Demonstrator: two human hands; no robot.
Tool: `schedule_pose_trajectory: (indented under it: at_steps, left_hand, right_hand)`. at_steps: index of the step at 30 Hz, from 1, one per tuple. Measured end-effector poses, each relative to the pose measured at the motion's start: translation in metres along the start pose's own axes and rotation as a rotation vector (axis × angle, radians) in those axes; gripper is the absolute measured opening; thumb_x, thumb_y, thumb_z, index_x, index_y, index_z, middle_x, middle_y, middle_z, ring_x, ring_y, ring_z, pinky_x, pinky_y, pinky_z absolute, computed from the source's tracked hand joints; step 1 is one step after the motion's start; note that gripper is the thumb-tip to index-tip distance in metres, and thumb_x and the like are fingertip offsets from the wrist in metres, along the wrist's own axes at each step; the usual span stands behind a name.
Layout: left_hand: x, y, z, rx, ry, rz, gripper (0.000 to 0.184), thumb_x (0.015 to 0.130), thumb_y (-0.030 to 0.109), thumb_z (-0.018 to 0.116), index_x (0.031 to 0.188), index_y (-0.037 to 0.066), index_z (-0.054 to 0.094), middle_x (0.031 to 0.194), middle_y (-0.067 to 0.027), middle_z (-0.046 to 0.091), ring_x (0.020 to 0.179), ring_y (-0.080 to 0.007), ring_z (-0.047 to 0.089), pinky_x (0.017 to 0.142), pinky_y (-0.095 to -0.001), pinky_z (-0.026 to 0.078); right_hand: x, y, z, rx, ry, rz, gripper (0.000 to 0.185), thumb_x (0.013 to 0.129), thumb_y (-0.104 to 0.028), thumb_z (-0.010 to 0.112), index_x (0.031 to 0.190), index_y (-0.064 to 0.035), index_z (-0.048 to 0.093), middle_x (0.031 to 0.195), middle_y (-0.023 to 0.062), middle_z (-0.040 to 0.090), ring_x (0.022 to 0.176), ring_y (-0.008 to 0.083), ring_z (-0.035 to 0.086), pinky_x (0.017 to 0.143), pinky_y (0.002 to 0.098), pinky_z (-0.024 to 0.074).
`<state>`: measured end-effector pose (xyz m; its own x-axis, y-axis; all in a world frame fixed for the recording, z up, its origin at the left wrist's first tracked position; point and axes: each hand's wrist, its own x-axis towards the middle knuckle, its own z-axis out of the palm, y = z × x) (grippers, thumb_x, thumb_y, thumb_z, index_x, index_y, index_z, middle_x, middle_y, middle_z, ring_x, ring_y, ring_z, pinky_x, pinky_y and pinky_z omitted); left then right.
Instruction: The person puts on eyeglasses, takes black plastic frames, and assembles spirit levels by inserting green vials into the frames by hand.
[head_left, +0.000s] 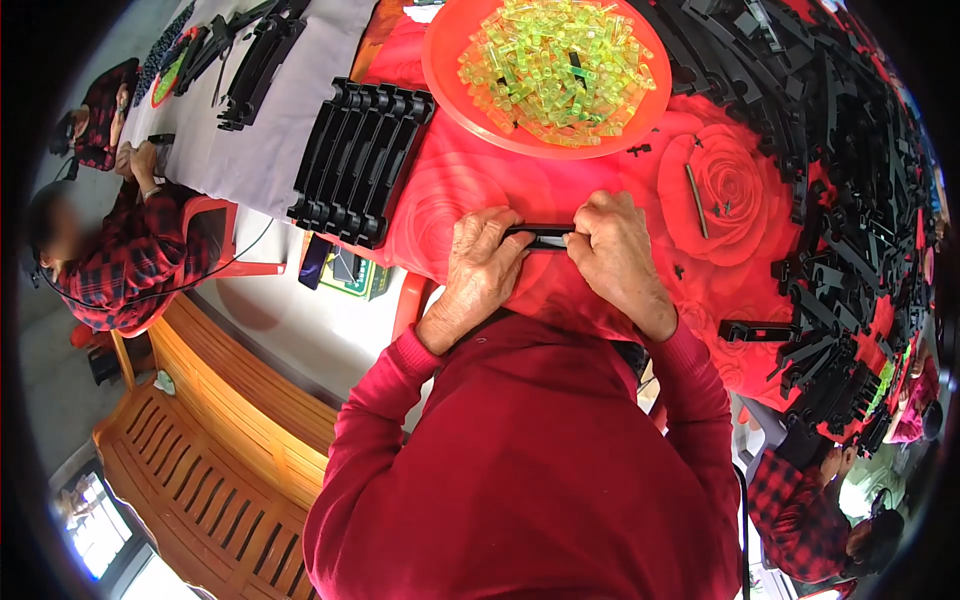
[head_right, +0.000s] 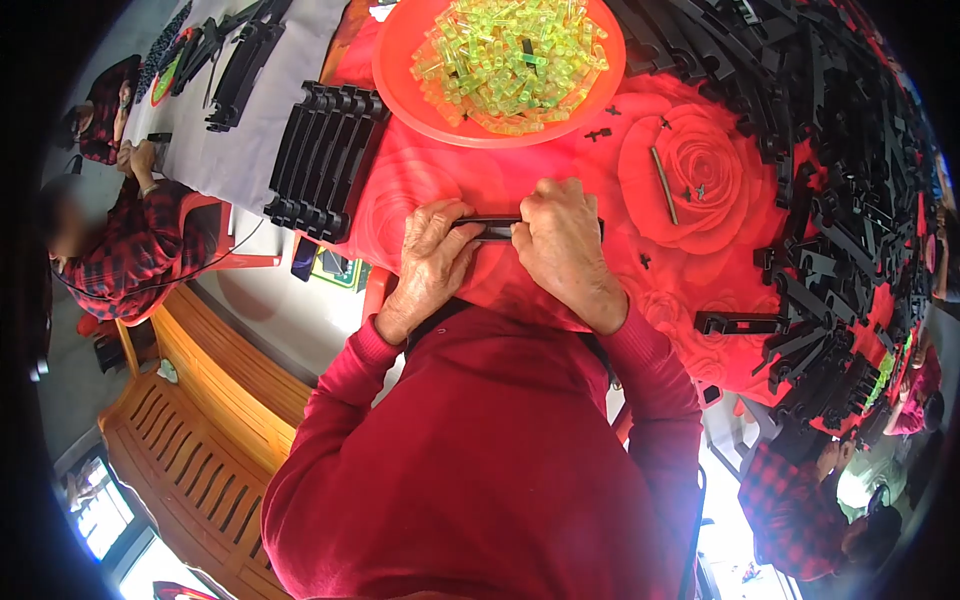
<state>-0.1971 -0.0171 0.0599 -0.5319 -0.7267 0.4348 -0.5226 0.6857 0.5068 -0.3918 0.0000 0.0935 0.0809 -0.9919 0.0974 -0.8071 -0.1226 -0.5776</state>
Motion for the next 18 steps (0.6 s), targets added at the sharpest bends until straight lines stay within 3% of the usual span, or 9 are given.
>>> schedule_pose_trajectory:
  at_steps: [7, 11, 18]
  left_hand:
    - [0.001, -0.002, -0.008, 0.048, -0.142, 0.045, 0.029, 0.070, 0.009, 0.069, 0.099, 0.012, 0.069, 0.112, -0.0100, 0.055, 0.104, -0.0291, 0.053, 0.086, -0.0423, 0.042]
    - [0.007, 0.000, -0.015, 0.030, -0.213, 0.008, 0.030, 0.070, 0.010, 0.071, 0.100, 0.011, 0.070, 0.111, -0.0092, 0.057, 0.106, -0.0287, 0.052, 0.089, -0.0414, 0.040]
    - [0.017, 0.011, -0.001, 0.053, -0.151, 0.073, 0.025, 0.069, 0.012, 0.076, 0.092, 0.006, 0.068, 0.110, -0.0091, 0.058, 0.102, -0.0275, 0.054, 0.086, -0.0420, 0.040]
  right_hand:
    - [0.000, 0.008, 0.002, 0.020, -0.059, -0.038, 0.014, 0.068, -0.006, 0.068, 0.070, -0.0013, 0.055, 0.082, 0.0113, 0.055, 0.083, 0.0321, 0.051, 0.072, 0.0425, 0.0416]
    - [-0.004, 0.006, 0.000, 0.003, -0.060, -0.006, 0.013, 0.070, -0.009, 0.067, 0.072, -0.0010, 0.057, 0.087, 0.0121, 0.055, 0.086, 0.0325, 0.051, 0.072, 0.0445, 0.0421]
    - [-0.012, 0.007, 0.001, -0.027, -0.059, 0.022, 0.012, 0.074, -0.010, 0.064, 0.078, -0.0013, 0.057, 0.091, 0.0130, 0.053, 0.088, 0.0326, 0.051, 0.072, 0.0456, 0.0418]
